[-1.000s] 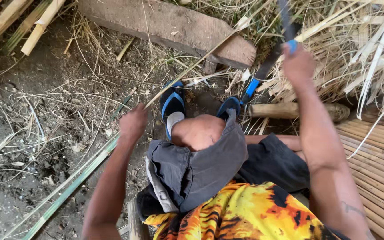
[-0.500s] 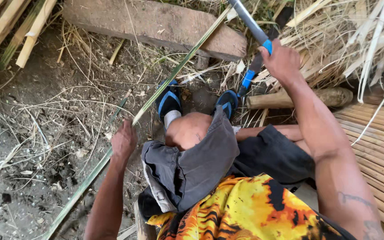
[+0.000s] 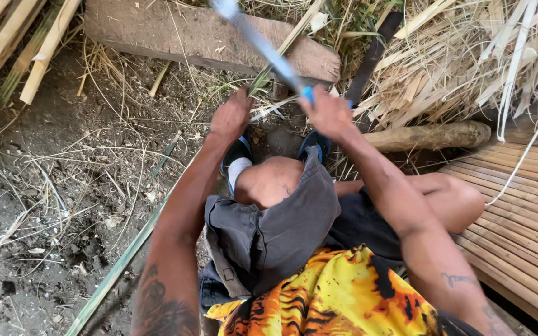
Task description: The person sits on the ground and uses a machete to split long bamboo poles into thin strips. They hold the bamboo against a wooden block and repeatedly strike it with the machete to separate the material.
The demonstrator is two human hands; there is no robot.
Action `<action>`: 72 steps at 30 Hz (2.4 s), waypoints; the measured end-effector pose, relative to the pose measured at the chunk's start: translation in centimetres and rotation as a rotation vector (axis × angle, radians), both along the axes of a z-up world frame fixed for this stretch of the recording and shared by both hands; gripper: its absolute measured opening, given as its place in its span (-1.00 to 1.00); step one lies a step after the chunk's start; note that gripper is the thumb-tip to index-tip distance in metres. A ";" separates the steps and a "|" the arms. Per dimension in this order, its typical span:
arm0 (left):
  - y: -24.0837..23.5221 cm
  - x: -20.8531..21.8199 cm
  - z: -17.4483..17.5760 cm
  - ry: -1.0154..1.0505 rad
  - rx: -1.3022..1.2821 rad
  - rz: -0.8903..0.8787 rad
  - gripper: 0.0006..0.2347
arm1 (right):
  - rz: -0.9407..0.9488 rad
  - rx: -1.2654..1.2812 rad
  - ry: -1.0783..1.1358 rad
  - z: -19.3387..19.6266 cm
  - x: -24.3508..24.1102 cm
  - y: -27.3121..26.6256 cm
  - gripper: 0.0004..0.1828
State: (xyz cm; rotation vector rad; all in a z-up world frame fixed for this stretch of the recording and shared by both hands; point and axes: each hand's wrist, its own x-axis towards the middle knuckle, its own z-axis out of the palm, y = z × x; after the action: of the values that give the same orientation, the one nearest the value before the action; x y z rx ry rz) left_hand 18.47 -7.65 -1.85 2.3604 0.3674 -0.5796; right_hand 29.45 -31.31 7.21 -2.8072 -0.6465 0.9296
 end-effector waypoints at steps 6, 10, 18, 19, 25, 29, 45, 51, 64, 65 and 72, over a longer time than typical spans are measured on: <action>5.8 -16.5 0.2 0.206 -0.070 0.181 -0.69 | 0.127 -0.091 -0.034 -1.4 5.7 -2.9 -0.53; 7.8 -25.1 1.7 0.274 -0.062 0.162 -0.59 | -0.244 -0.053 -0.377 0.1 15.0 -8.3 -0.45; 5.8 -15.5 -0.7 0.314 -0.505 0.340 -0.46 | 0.179 -0.083 -0.067 0.6 2.0 -1.0 -0.39; 5.3 -14.6 -1.6 0.301 -0.559 0.338 -0.45 | 0.354 -0.020 -0.079 0.3 -0.9 -0.4 -0.34; 7.3 -24.0 -4.9 0.347 -0.379 0.221 -0.43 | -0.175 -0.019 -0.110 -0.8 6.8 -5.4 -0.42; 8.7 -25.1 -6.1 0.446 -0.531 0.257 -0.37 | -0.064 -0.174 -0.311 0.4 11.5 -9.0 -0.40; 3.1 -2.6 -6.6 0.050 -0.404 0.157 -0.51 | 0.458 -0.225 -0.173 -0.2 4.0 -2.4 -0.38; 4.4 -13.8 -6.8 -0.051 -0.414 0.245 -0.57 | -0.184 -0.052 -0.070 0.9 8.3 -3.6 -0.33; 6.3 -13.4 -8.1 -0.030 -0.373 0.250 -0.54 | 0.060 -0.051 -0.411 0.9 12.0 -7.5 -0.41; 7.1 -12.0 -8.0 -0.009 -0.399 0.274 -0.54 | 0.095 -0.120 -0.306 0.9 11.4 -7.5 -0.42; 6.2 -17.5 -7.4 0.140 -0.260 0.231 -0.50 | -0.198 -0.056 -0.497 1.5 16.3 -11.5 -0.38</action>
State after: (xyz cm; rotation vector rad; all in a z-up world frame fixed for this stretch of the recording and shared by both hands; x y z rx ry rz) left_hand 0.92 -1.45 -9.23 2.0021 0.5822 -0.6421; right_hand 45.74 -42.79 8.73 -3.0973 -0.3772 0.2144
